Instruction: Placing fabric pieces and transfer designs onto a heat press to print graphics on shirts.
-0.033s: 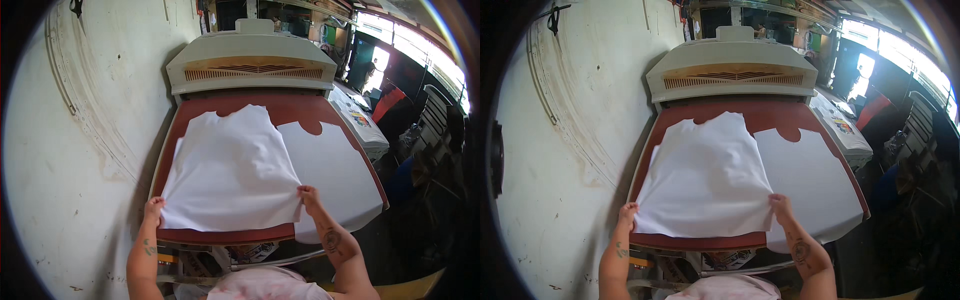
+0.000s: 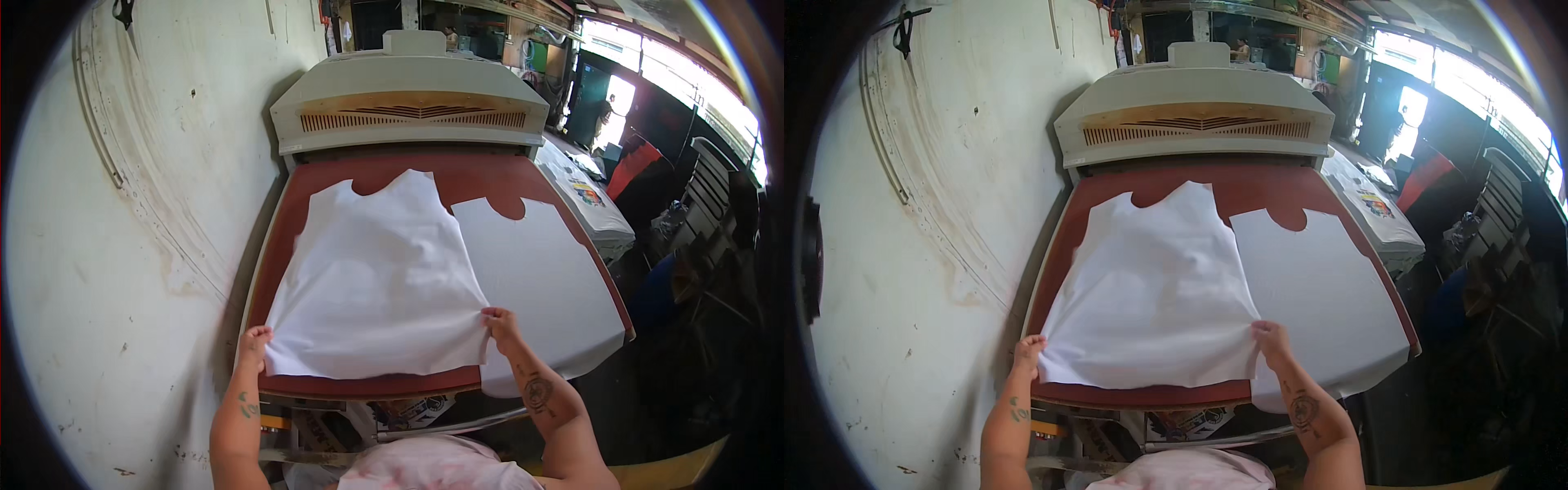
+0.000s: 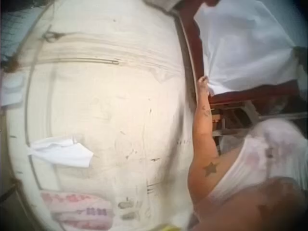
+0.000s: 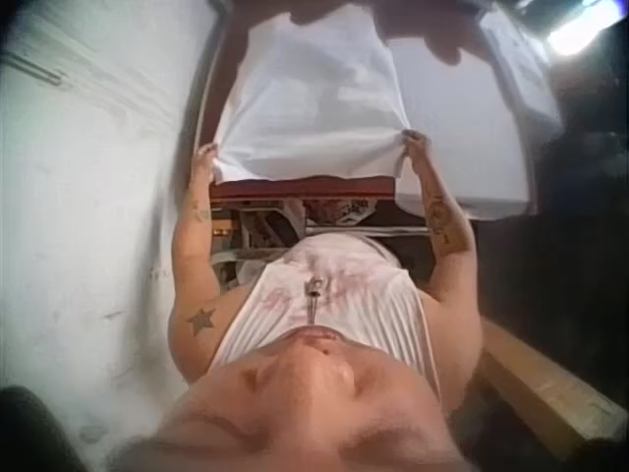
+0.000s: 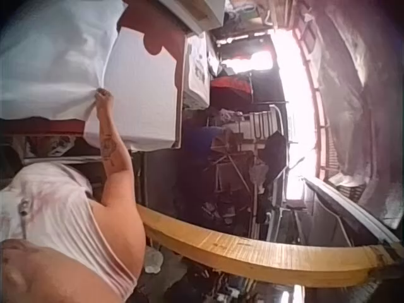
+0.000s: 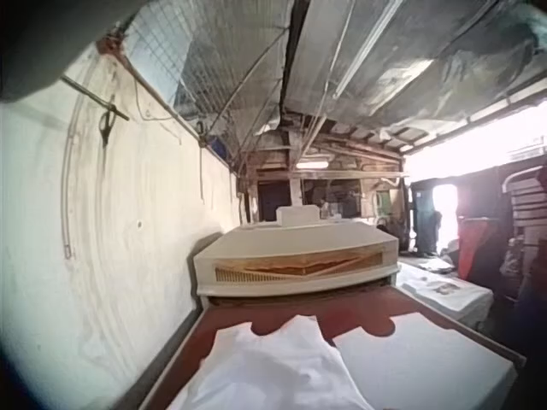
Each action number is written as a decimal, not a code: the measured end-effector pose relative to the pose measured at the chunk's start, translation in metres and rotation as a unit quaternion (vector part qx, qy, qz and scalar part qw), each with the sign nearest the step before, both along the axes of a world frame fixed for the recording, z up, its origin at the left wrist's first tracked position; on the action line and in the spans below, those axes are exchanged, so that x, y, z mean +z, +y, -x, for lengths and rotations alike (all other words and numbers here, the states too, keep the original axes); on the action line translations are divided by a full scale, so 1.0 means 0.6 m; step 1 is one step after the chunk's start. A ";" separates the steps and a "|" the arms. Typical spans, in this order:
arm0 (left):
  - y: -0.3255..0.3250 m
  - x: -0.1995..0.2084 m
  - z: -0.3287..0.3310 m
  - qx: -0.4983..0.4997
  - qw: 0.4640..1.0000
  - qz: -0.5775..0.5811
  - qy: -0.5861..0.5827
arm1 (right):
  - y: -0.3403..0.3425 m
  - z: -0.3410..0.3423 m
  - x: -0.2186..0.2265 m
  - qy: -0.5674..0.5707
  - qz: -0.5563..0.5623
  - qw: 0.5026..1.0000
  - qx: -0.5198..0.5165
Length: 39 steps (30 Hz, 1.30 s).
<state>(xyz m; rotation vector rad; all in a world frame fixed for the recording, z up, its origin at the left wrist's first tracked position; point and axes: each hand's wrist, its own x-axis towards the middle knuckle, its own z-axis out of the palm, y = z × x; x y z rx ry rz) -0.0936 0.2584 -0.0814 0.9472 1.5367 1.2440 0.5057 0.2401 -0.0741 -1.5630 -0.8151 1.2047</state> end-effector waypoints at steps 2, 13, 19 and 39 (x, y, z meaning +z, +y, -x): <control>-0.023 -0.033 0.008 0.020 0.999 0.031 -0.005 | -0.016 0.019 -0.034 -0.056 0.041 0.997 0.037; -0.165 0.103 -0.020 -0.143 0.978 0.115 0.094 | -0.139 -0.006 0.003 -0.064 0.110 0.987 0.099; -0.224 0.087 -0.002 -0.131 0.976 0.124 0.121 | -0.191 0.014 0.021 -0.139 0.049 0.980 0.133; -0.367 -0.010 -0.070 0.018 0.913 0.088 0.398 | -0.303 -0.001 -0.019 -0.323 -0.081 0.936 0.113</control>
